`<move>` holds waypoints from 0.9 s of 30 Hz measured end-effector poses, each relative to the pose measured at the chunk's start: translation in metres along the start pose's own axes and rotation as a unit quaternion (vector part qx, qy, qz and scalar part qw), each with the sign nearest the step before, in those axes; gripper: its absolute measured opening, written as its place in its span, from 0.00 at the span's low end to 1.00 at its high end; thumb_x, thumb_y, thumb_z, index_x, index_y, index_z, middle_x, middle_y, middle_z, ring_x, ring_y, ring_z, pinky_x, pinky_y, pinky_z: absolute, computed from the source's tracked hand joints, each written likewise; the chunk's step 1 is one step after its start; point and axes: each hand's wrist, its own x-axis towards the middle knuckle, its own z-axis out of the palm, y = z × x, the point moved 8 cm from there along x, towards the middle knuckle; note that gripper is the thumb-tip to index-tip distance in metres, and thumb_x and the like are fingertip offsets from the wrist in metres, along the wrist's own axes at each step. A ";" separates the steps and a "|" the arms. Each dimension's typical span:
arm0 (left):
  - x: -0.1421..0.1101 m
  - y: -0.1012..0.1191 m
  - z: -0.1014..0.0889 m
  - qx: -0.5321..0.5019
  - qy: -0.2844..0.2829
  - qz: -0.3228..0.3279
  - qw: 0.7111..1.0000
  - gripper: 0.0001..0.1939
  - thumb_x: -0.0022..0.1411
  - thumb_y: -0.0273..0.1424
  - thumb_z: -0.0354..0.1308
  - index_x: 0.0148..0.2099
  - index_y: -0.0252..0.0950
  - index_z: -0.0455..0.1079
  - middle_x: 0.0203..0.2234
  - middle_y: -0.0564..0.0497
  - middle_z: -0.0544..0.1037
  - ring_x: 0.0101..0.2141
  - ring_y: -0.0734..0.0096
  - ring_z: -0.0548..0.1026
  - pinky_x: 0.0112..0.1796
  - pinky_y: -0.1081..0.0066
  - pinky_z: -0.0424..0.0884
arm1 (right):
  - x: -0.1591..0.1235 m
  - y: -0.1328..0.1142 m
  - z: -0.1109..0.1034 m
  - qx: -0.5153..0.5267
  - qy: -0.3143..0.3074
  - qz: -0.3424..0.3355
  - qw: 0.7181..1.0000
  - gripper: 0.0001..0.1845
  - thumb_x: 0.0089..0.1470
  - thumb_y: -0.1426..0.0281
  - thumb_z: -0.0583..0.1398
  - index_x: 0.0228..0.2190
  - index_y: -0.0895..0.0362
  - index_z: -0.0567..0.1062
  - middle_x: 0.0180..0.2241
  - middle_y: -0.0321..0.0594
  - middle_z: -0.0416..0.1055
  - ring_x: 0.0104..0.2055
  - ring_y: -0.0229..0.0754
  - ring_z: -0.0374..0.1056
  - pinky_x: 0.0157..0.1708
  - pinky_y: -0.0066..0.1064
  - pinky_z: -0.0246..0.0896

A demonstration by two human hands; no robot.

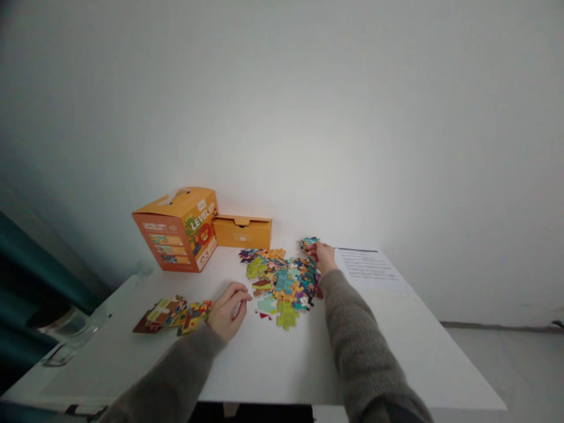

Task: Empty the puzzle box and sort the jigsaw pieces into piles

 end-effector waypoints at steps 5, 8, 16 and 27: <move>-0.001 -0.004 0.003 0.000 -0.010 -0.009 1.000 0.11 0.61 0.21 0.49 0.41 0.39 0.70 0.39 0.47 0.71 0.39 0.68 0.74 0.42 0.70 0.73 | 0.020 0.007 0.003 -0.038 0.028 0.038 0.998 0.04 0.57 0.71 0.57 0.32 0.59 0.69 0.19 0.38 0.71 0.14 0.34 0.63 0.10 0.22 0.42; 0.000 -0.002 0.002 -0.003 -0.008 -0.006 1.000 0.11 0.61 0.21 0.49 0.40 0.39 0.70 0.39 0.47 0.71 0.39 0.68 0.74 0.41 0.71 0.73 | 0.021 0.008 0.004 -0.069 0.022 0.039 0.997 0.05 0.57 0.71 0.56 0.31 0.59 0.70 0.19 0.40 0.71 0.14 0.35 0.62 0.11 0.23 0.43; 0.001 -0.001 -0.001 -0.027 0.001 -0.009 1.000 0.11 0.61 0.21 0.49 0.40 0.38 0.70 0.37 0.48 0.72 0.38 0.69 0.74 0.40 0.71 0.71 | -0.003 -0.007 0.017 -0.208 -0.023 -0.087 0.974 0.07 0.57 0.69 0.53 0.31 0.57 0.69 0.19 0.34 0.66 0.17 0.35 0.59 0.16 0.25 0.50; 0.006 -0.010 -0.009 -0.066 0.032 -0.071 0.995 0.10 0.62 0.21 0.49 0.38 0.37 0.70 0.35 0.49 0.72 0.31 0.71 0.70 0.31 0.72 0.65 | -0.138 0.019 0.158 -0.534 -0.299 -0.453 0.649 0.16 0.61 0.71 0.53 0.49 0.56 0.73 0.52 0.47 0.68 0.54 0.46 0.61 0.56 0.38 0.52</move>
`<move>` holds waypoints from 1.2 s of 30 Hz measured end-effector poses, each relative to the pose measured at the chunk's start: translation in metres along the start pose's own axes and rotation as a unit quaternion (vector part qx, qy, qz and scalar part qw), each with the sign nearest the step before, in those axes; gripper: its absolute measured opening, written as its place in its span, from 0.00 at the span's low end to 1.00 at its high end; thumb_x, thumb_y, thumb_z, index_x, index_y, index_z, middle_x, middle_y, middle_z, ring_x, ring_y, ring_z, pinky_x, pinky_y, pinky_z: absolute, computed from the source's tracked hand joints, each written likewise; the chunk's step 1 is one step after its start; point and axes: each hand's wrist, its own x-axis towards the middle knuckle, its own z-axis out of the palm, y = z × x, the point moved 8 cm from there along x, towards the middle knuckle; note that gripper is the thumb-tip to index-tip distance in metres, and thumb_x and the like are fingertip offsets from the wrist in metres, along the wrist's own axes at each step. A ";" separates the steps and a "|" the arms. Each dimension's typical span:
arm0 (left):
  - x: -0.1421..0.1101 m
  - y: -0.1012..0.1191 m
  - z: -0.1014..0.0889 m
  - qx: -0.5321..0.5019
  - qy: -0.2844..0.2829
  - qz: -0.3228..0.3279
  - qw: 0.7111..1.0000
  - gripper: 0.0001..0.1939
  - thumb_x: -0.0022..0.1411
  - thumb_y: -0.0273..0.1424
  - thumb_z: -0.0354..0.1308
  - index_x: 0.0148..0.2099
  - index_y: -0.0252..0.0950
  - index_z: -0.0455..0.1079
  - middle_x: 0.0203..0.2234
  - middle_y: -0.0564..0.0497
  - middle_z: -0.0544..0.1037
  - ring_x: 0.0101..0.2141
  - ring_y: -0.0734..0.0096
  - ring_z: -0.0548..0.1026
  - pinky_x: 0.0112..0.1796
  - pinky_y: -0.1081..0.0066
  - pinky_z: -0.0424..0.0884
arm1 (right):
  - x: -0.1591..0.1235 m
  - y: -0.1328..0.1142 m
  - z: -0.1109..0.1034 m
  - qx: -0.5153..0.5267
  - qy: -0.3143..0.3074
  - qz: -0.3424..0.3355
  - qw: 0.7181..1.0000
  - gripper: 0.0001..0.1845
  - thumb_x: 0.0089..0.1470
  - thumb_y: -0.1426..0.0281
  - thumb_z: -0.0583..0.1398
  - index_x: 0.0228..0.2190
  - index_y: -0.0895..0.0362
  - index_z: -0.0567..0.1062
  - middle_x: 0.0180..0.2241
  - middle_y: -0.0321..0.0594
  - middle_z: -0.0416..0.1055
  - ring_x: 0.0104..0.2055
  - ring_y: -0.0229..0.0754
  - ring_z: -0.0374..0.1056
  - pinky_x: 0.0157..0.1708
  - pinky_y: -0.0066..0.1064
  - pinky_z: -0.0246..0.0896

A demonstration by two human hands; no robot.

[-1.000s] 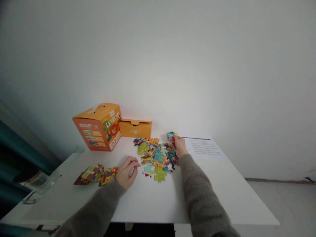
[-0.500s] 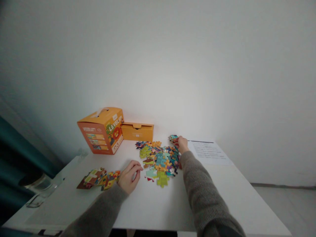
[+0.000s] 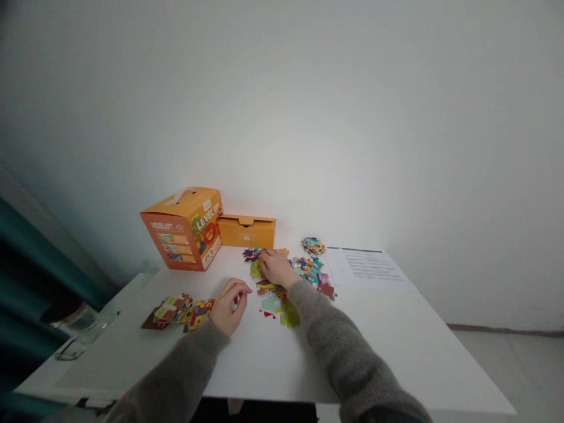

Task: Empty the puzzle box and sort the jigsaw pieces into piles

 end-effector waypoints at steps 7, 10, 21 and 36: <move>0.001 -0.003 -0.002 -0.012 0.007 0.007 1.000 0.10 0.61 0.20 0.49 0.36 0.37 0.70 0.33 0.50 0.72 0.27 0.73 0.68 0.29 0.73 0.64 | 0.036 -0.025 0.028 -0.084 -0.015 0.084 0.993 0.23 0.62 0.62 0.51 0.57 0.55 0.66 0.56 0.51 0.64 0.58 0.53 0.56 0.56 0.46 0.48; 0.002 -0.003 -0.005 -0.023 0.014 0.002 1.000 0.10 0.62 0.21 0.49 0.36 0.36 0.70 0.32 0.50 0.71 0.27 0.73 0.68 0.29 0.73 0.65 | 0.040 -0.020 0.036 -0.091 -0.047 0.118 0.988 0.25 0.61 0.60 0.52 0.56 0.57 0.65 0.55 0.54 0.66 0.58 0.56 0.58 0.56 0.50 0.47; 0.004 0.003 -0.007 -0.036 0.020 0.008 0.999 0.09 0.62 0.21 0.49 0.36 0.37 0.70 0.33 0.49 0.71 0.29 0.72 0.69 0.29 0.73 0.66 | 0.003 -0.061 0.015 -0.130 -0.062 -0.041 0.989 0.14 0.66 0.65 0.48 0.42 0.58 0.70 0.38 0.50 0.76 0.43 0.49 0.70 0.51 0.42 0.52; 0.006 -0.046 -0.001 -0.333 0.075 -0.218 0.914 0.17 0.59 0.45 0.59 0.35 0.36 0.65 0.20 0.57 0.68 0.19 0.78 0.66 0.22 0.76 0.62 | -0.040 -0.043 -0.021 0.399 0.066 0.087 0.911 0.25 0.61 0.52 0.53 0.19 0.55 0.63 0.18 0.30 0.57 0.22 0.34 0.53 0.22 0.27 0.47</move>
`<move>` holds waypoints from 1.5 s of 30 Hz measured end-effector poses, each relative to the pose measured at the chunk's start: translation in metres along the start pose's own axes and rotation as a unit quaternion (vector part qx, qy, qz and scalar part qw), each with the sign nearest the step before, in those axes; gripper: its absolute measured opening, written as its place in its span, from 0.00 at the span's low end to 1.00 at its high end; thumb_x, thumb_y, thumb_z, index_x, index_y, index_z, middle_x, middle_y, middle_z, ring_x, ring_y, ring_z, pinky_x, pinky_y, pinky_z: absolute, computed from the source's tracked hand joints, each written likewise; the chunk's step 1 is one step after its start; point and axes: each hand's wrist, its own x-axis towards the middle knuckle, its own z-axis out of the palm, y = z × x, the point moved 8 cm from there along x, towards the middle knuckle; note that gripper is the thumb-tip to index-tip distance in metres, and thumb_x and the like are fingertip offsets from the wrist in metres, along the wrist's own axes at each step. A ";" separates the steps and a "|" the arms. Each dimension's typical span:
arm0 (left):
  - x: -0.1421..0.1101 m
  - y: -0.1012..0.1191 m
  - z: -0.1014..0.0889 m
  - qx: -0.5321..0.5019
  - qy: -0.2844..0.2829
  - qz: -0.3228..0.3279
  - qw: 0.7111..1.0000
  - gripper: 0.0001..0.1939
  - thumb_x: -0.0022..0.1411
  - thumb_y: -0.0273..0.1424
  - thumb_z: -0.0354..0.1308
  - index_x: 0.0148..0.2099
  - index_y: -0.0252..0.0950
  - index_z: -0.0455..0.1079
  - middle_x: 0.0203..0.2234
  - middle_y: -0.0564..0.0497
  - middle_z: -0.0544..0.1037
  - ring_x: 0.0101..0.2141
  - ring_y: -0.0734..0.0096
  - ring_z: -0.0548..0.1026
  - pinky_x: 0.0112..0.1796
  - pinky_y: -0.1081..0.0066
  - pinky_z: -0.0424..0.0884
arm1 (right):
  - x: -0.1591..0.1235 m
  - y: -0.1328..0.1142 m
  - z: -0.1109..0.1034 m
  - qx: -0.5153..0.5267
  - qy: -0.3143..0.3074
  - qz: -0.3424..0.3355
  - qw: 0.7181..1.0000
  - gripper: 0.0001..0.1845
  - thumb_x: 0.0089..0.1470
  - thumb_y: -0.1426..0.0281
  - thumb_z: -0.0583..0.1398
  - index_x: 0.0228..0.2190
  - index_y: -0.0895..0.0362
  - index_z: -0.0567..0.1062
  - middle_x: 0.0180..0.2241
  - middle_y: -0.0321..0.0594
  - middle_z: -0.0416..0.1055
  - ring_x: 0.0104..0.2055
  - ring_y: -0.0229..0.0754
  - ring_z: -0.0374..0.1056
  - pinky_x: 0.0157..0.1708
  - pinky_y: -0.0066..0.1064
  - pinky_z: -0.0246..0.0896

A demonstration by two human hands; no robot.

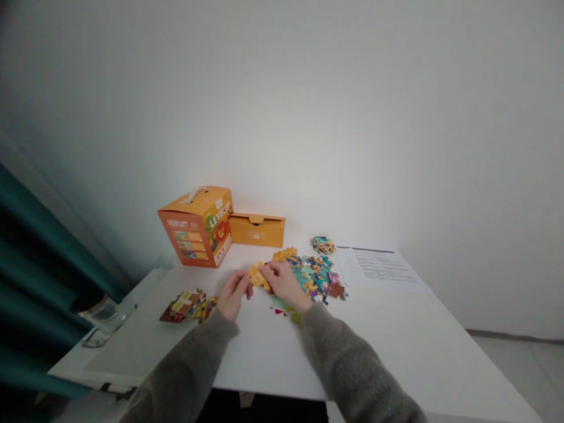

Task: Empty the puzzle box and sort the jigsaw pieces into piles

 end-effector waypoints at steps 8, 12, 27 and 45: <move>0.000 -0.004 0.000 -0.011 -0.005 -0.031 0.999 0.19 0.59 0.46 0.60 0.30 0.37 0.61 0.13 0.61 0.64 0.15 0.81 0.61 0.21 0.77 0.59 | -0.015 0.020 0.010 0.098 -0.012 0.035 0.994 0.23 0.57 0.48 0.57 0.25 0.55 0.65 0.19 0.29 0.59 0.20 0.34 0.56 0.20 0.25 0.50; 0.002 -0.011 -0.002 -0.076 0.004 -0.045 0.996 0.21 0.57 0.48 0.61 0.31 0.36 0.61 0.15 0.60 0.67 0.16 0.80 0.64 0.20 0.76 0.61 | -0.017 0.026 -0.014 0.057 0.045 0.049 0.996 0.21 0.60 0.50 0.53 0.28 0.55 0.67 0.19 0.31 0.63 0.20 0.37 0.60 0.21 0.27 0.53; -0.002 0.000 0.005 -0.084 -0.015 -0.015 0.996 0.19 0.52 0.44 0.68 0.34 0.34 0.68 0.26 0.51 0.78 0.28 0.69 0.78 0.35 0.64 0.77 | -0.026 0.015 -0.053 -0.116 0.143 0.007 0.983 0.20 0.63 0.65 0.48 0.49 0.55 0.73 0.35 0.44 0.70 0.37 0.47 0.67 0.40 0.39 0.63; -0.006 -0.006 0.015 0.004 -0.066 0.015 0.998 0.14 0.60 0.38 0.60 0.43 0.35 0.66 0.26 0.54 0.74 0.24 0.77 0.70 0.26 0.76 0.66 | -0.031 0.010 -0.008 0.041 -0.082 -0.009 0.996 0.19 0.60 0.61 0.56 0.50 0.53 0.73 0.24 0.32 0.63 0.23 0.35 0.57 0.24 0.26 0.55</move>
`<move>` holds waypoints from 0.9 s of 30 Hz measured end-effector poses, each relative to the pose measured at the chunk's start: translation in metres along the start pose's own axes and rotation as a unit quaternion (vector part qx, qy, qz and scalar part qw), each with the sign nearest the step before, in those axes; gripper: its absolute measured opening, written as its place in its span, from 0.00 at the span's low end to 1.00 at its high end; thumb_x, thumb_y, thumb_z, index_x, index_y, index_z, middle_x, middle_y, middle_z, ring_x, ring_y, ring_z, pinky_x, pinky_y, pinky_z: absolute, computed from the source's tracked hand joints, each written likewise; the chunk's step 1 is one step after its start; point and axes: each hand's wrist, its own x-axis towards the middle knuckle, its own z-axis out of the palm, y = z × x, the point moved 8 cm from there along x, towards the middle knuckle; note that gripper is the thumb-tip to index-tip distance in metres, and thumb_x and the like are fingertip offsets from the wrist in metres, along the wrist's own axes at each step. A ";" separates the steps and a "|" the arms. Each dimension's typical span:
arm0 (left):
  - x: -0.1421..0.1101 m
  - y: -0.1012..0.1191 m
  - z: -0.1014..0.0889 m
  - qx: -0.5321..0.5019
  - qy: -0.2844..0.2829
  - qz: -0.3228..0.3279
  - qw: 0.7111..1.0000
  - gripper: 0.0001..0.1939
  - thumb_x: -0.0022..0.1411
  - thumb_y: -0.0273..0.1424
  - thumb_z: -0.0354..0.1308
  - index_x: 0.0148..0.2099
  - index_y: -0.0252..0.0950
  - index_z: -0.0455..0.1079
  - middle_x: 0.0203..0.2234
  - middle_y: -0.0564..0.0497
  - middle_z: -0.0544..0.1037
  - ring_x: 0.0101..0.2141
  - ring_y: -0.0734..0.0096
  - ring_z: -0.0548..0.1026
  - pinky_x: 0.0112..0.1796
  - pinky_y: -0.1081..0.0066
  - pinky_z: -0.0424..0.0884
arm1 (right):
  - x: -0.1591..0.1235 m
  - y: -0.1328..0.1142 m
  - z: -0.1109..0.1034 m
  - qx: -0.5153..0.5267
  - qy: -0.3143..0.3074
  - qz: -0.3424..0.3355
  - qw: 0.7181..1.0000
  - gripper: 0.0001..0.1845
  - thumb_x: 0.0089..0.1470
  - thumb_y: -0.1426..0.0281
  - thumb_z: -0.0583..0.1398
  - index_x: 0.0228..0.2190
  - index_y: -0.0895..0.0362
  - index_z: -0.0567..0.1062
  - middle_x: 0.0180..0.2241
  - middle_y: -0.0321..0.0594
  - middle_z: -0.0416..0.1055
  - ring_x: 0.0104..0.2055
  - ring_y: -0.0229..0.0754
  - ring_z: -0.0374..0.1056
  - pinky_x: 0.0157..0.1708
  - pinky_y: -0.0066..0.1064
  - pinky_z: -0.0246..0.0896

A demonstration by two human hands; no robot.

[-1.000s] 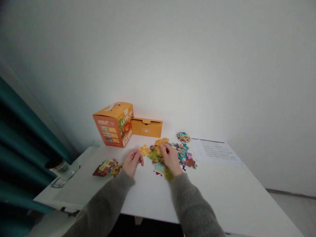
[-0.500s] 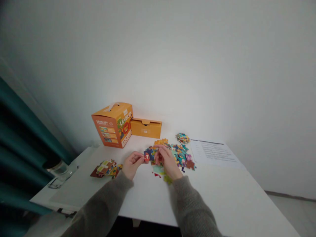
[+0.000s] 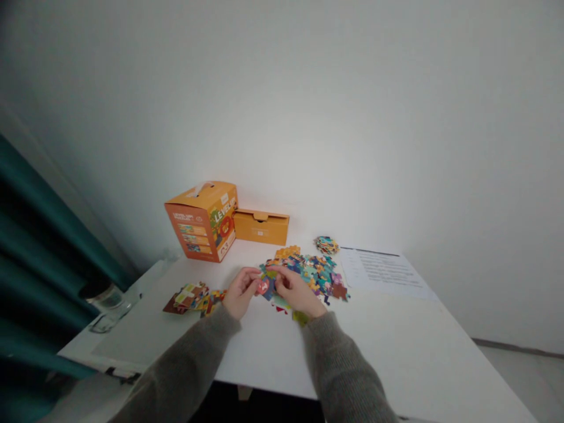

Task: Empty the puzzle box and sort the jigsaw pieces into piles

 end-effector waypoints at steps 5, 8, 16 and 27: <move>0.005 0.000 -0.008 -0.005 0.044 -0.021 0.999 0.13 0.59 0.39 0.59 0.41 0.36 0.63 0.22 0.58 0.71 0.18 0.78 0.67 0.20 0.76 0.64 | -0.003 0.004 0.004 -0.045 -0.018 -0.007 0.999 0.17 0.56 0.65 0.58 0.48 0.54 0.73 0.26 0.33 0.69 0.25 0.36 0.62 0.26 0.26 0.58; 0.006 -0.003 -0.015 0.007 0.075 -0.017 0.997 0.12 0.58 0.37 0.60 0.39 0.36 0.64 0.21 0.57 0.71 0.20 0.78 0.67 0.22 0.77 0.64 | -0.005 0.002 0.003 -0.092 -0.018 -0.015 0.995 0.11 0.57 0.68 0.56 0.41 0.55 0.75 0.28 0.35 0.73 0.27 0.37 0.66 0.28 0.27 0.60; 0.003 -0.016 -0.026 0.097 0.090 -0.009 0.991 0.08 0.60 0.35 0.57 0.40 0.36 0.69 0.24 0.55 0.73 0.21 0.76 0.68 0.21 0.78 0.63 | -0.010 -0.011 0.002 -0.182 0.030 -0.048 0.982 0.09 0.58 0.69 0.58 0.40 0.53 0.76 0.30 0.36 0.77 0.29 0.39 0.71 0.32 0.29 0.62; 0.004 -0.014 -0.021 0.176 0.062 0.010 0.982 0.09 0.63 0.34 0.54 0.41 0.35 0.70 0.26 0.52 0.75 0.27 0.72 0.72 0.29 0.74 0.67 | -0.017 -0.014 0.008 -0.266 0.012 -0.101 0.959 0.07 0.59 0.71 0.59 0.39 0.53 0.76 0.34 0.40 0.75 0.38 0.42 0.70 0.40 0.31 0.62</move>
